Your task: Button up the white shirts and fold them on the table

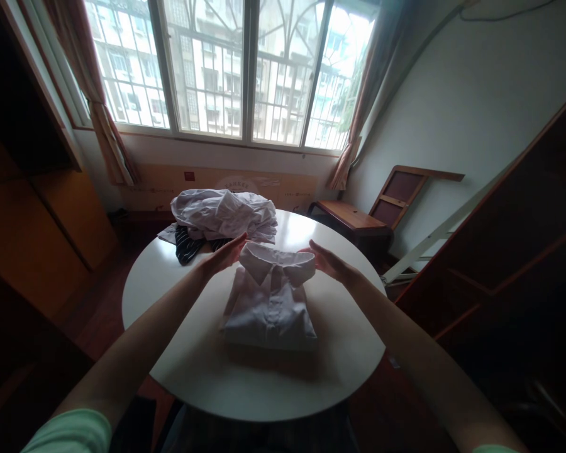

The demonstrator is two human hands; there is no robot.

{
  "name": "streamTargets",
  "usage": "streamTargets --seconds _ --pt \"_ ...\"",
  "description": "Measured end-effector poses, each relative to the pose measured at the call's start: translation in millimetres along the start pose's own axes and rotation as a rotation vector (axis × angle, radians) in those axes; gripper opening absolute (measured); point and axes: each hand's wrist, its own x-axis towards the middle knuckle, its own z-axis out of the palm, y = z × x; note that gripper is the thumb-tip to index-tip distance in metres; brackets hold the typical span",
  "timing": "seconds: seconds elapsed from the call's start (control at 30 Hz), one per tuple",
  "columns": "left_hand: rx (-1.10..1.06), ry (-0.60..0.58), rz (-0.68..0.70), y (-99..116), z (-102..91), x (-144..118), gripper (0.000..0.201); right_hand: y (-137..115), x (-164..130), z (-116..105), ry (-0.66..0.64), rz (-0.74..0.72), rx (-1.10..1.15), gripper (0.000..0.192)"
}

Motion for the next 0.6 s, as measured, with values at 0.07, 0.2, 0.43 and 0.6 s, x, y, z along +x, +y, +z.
streamTargets --seconds 0.07,0.2,0.43,0.6 --pt "-0.048 -0.042 0.043 -15.5 -4.2 -4.6 0.055 11.4 -6.9 -6.2 -0.153 -0.021 0.073 0.046" --pt "0.035 0.043 0.057 -30.8 -3.4 -10.0 0.045 24.1 -14.0 -7.9 -0.239 -0.087 0.021 0.046" --pt "0.033 0.265 0.075 -24.7 10.8 -0.2 0.046 20.4 2.1 7.3 0.0 -0.264 0.03 0.034" --pt "0.153 0.629 0.026 -33.3 11.8 13.0 0.043 23.8 18.9 20.8 0.215 -0.167 -0.043 0.031"
